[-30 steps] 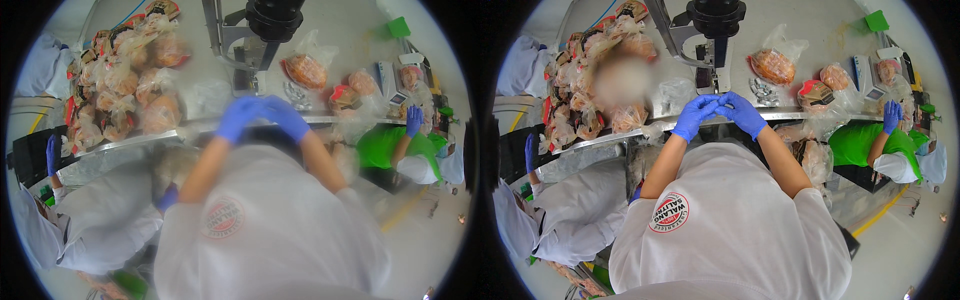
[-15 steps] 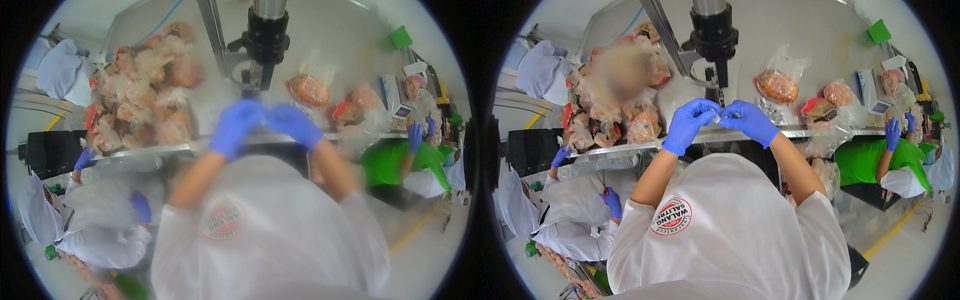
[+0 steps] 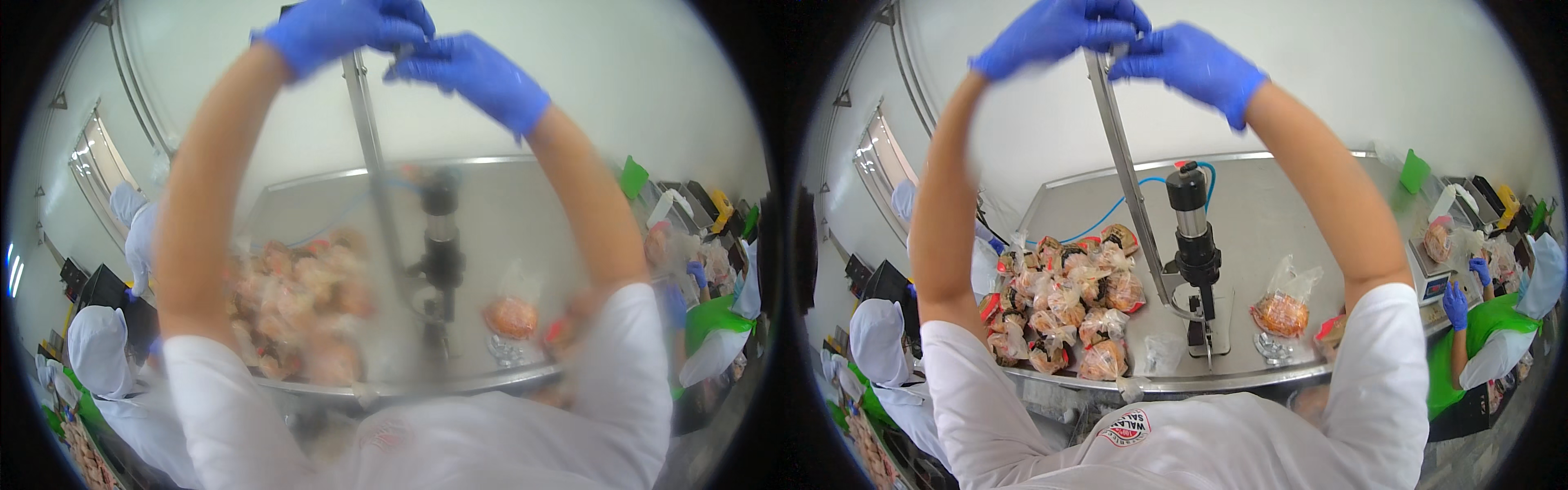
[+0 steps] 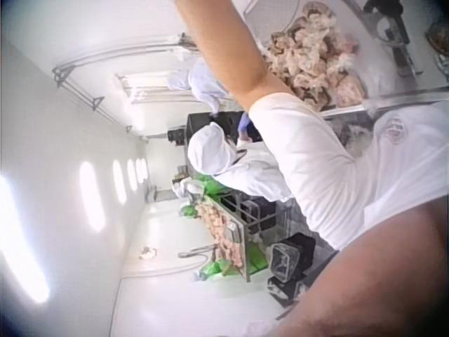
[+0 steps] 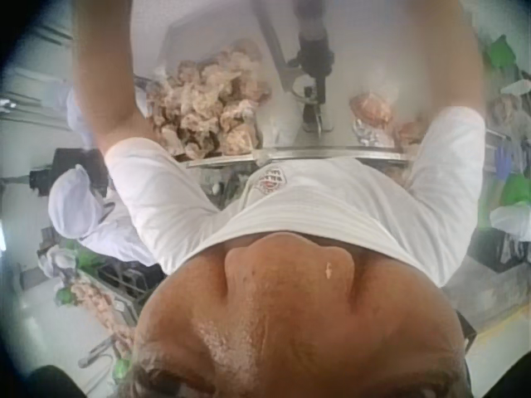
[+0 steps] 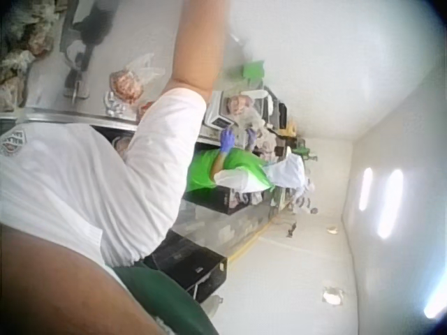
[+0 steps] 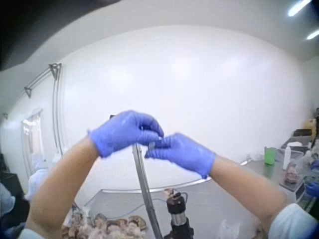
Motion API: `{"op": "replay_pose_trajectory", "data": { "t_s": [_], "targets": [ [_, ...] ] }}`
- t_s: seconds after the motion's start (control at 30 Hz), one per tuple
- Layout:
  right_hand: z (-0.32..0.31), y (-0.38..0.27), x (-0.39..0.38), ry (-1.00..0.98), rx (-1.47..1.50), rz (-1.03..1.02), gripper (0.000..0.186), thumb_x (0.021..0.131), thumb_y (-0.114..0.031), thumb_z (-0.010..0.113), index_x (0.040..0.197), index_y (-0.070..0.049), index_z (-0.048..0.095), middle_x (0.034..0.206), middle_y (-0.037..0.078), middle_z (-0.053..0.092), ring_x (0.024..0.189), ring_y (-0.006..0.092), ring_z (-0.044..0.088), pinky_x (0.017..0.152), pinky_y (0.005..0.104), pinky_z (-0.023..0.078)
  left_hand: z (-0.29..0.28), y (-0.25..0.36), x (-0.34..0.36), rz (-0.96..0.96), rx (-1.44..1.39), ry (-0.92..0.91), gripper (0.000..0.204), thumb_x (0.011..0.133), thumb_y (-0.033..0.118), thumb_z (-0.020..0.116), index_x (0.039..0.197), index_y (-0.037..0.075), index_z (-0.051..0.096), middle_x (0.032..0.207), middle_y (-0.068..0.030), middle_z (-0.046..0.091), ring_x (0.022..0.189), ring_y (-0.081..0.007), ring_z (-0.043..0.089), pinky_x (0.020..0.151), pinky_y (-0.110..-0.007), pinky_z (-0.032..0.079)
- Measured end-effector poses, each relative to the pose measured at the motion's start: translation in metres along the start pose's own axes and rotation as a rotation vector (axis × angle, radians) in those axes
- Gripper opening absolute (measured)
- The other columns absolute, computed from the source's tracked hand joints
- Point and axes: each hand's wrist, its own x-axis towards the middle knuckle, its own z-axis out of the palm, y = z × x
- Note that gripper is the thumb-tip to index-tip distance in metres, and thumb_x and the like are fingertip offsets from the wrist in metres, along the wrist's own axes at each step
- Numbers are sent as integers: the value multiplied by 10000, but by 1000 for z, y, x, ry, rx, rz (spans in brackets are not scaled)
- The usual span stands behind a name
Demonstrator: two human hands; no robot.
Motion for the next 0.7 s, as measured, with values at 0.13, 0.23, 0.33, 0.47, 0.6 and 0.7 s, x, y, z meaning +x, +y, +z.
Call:
{"op": "replay_pose_trajectory", "data": {
  "t_s": [0.13,0.23,0.33,0.47,0.6,0.7],
  "targets": [
    [-26,38,74,226,13,29,390,828,-308,665,988,48,663,921,154,671,779,194,606,715,310,472,-29,-13,51,-93,212,260,240,773,188,662,969,51,689,883,-99,697,826,-181,654,779,-306,516],
    [5,49,140,392,192,80,431,758,-324,741,998,30,686,1014,180,675,947,232,623,862,355,445,-65,-63,55,-121,392,275,227,767,191,658,952,66,697,887,-103,700,818,-193,661,766,-307,519],
    [19,71,185,496,325,89,425,743,-295,761,1002,32,680,1029,178,671,1015,237,605,902,365,423,-82,-90,68,-79,550,273,243,752,191,654,964,80,700,890,-105,701,817,-208,666,760,-317,522],
    [47,69,218,605,607,95,375,760,-228,753,990,54,666,1047,174,662,1031,247,592,920,364,409,-99,-99,69,-162,565,229,251,732,187,655,956,86,703,890,-105,701,819,-216,668,764,-318,523],
    [67,80,226,625,681,141,371,778,-229,734,1010,50,655,1032,162,664,1005,230,587,890,363,422,-94,-121,75,-165,557,163,247,720,184,653,941,88,707,895,-107,701,827,-222,667,769,-312,521],
    [76,85,219,636,746,233,353,778,-243,730,992,27,657,959,125,666,909,207,587,819,359,440,-81,-125,78,-161,587,160,247,722,189,648,939,89,708,904,-108,700,831,-223,667,773,-315,521]
  ]
}}
